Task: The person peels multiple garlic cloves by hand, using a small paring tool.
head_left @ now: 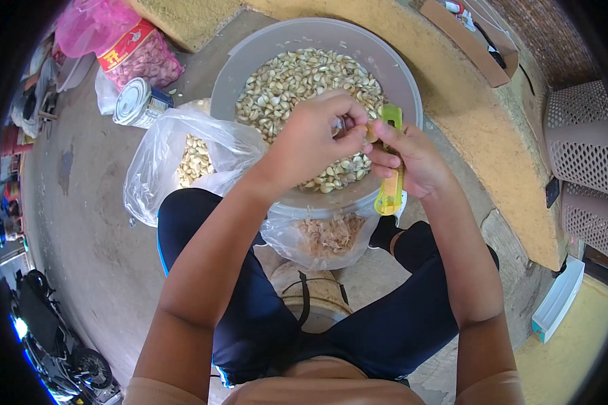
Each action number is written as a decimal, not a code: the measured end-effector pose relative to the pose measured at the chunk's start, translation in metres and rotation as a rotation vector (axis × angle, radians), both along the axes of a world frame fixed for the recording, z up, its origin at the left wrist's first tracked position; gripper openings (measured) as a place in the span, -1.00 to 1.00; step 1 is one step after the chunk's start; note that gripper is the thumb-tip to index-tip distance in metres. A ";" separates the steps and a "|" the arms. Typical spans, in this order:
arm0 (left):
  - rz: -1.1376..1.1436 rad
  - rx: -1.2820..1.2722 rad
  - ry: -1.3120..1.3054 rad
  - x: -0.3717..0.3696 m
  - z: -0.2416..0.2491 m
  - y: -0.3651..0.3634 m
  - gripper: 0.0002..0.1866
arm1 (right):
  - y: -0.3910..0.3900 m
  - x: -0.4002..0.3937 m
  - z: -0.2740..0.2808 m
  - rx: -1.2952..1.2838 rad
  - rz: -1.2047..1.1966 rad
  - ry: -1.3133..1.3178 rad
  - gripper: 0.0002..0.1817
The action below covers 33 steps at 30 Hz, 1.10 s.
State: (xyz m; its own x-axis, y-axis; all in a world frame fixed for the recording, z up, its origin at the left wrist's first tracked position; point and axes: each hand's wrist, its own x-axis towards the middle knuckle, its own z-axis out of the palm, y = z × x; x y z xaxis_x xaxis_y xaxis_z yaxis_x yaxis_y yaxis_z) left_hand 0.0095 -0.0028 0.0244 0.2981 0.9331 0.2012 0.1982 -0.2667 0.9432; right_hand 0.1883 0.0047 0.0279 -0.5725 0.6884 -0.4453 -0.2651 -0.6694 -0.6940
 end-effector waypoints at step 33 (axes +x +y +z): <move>0.076 -0.256 -0.002 -0.006 -0.011 0.008 -0.89 | -0.002 -0.008 0.008 0.261 -0.164 -0.443 -0.76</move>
State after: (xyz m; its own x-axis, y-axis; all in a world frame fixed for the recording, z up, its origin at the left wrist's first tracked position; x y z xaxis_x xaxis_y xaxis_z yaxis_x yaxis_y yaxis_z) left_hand 0.0031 0.0049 0.0132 0.2252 0.9733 -0.0438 0.2067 -0.0038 0.9784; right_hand 0.1807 0.0030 0.0361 -0.2443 0.8731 -0.4220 0.0040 -0.4343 -0.9008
